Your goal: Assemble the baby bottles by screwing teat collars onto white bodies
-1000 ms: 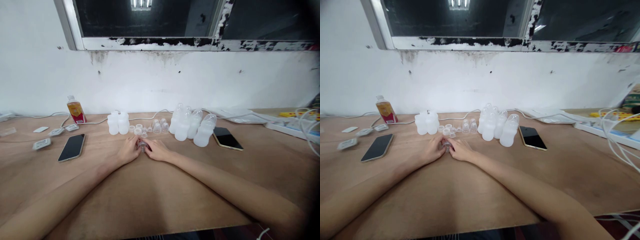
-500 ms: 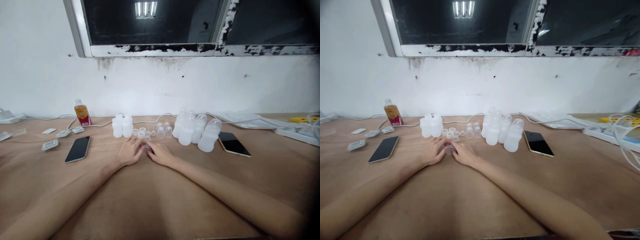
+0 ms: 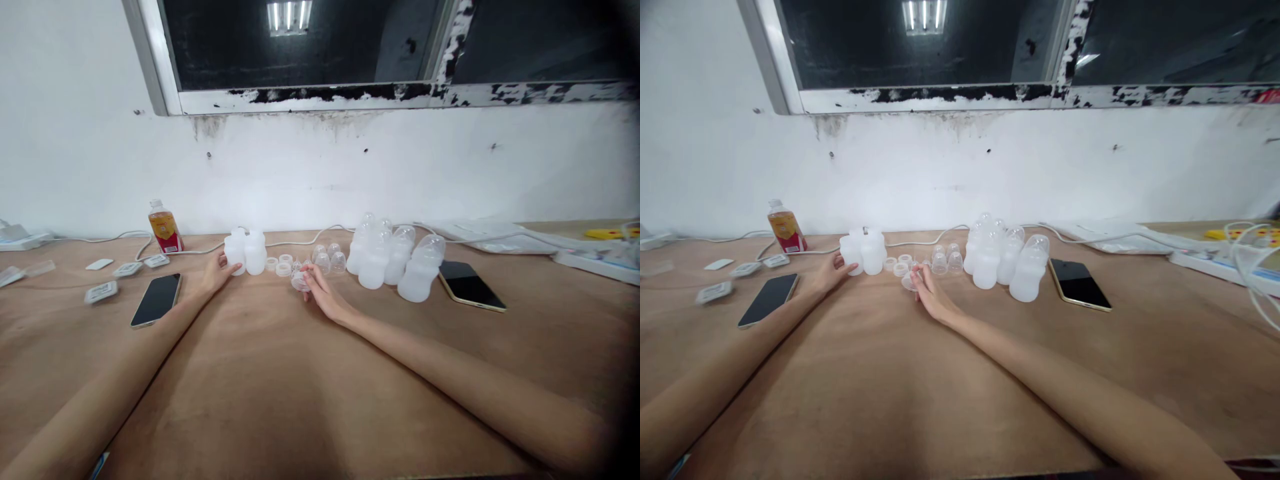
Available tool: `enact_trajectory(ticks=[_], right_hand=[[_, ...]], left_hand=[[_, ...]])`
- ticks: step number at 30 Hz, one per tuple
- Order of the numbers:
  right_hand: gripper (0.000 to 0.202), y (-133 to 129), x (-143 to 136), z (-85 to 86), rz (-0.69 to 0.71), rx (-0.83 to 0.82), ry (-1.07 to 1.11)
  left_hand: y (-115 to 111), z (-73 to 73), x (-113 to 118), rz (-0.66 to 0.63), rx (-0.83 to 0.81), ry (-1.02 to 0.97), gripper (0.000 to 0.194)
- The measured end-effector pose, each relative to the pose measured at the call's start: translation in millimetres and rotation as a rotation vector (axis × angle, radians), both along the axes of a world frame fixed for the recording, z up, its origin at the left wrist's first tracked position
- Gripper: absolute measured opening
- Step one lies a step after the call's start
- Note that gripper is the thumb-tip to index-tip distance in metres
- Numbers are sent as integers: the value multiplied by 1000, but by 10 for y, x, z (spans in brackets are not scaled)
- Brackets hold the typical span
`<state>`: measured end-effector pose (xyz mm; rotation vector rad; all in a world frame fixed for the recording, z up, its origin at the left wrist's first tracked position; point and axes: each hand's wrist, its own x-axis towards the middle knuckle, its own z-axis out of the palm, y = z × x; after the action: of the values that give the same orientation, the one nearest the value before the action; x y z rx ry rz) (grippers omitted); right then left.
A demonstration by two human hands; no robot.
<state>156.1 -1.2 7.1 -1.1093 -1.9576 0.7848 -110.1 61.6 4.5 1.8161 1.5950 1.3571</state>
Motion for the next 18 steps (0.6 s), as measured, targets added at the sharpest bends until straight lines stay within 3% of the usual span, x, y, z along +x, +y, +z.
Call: enact_trajectory(ticks=[5,10,13,18], right_hand=[[29,60,1,-16,6,-181,240],[51,159,25,-51,-45,-303,656],[52,194,32,-63,-75,-373,777],[43,203,20,-60,-71,-412,817]], left_hand=[[-177,56,119,156,-1,129,45],[-413,54,399,172,-3,368,42],[-532,0,656,28,11,405,39],[-708,-23,935,-327,105,339,42]])
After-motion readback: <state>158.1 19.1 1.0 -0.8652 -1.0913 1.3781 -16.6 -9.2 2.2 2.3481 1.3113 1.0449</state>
